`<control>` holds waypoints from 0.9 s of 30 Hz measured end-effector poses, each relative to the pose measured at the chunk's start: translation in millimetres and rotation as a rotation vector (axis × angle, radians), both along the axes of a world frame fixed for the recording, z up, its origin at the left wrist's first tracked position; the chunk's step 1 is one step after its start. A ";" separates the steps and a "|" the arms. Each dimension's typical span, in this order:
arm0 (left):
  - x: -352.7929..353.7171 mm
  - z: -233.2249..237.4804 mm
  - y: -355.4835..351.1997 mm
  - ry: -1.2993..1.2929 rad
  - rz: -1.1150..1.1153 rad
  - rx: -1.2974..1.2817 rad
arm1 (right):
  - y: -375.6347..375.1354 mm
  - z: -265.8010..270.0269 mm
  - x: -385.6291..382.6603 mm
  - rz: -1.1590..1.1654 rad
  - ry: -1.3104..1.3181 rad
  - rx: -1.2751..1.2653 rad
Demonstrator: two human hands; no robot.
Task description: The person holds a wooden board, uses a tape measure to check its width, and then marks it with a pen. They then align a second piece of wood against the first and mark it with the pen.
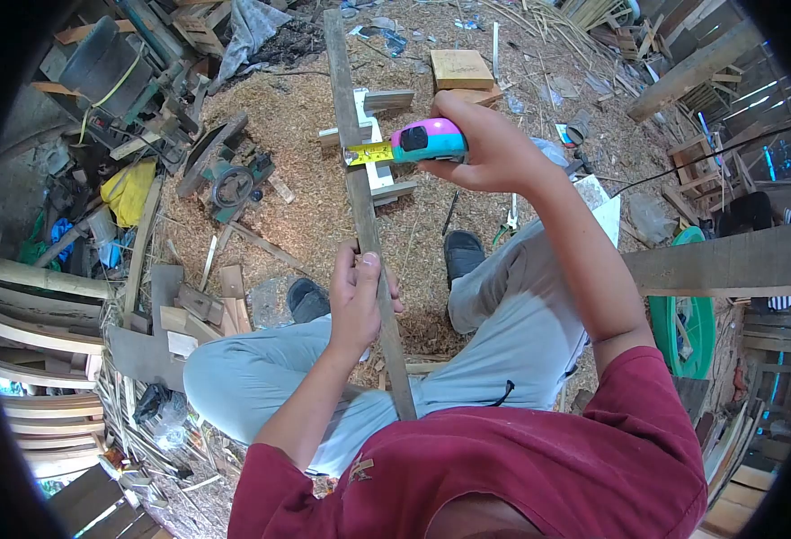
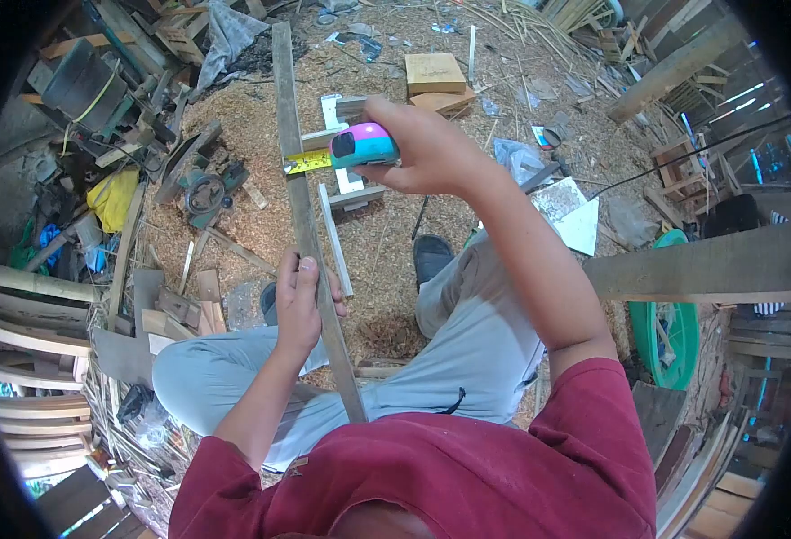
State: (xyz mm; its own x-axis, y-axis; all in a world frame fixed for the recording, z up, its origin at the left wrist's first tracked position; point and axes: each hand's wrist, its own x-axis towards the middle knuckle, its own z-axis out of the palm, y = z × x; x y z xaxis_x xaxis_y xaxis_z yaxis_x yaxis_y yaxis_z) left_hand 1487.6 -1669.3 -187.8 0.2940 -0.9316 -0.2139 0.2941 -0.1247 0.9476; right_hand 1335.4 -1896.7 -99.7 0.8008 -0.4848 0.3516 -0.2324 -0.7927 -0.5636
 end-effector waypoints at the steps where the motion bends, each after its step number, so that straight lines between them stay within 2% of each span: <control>1: 0.1 0.2 -0.4 -0.003 0.003 0.000 | -0.9 -0.9 -0.6 0.003 -0.010 -0.005; 27: 3.4 -0.7 -4.6 -0.082 0.007 -0.047 | -2.7 -2.8 -2.9 -0.011 0.049 -0.022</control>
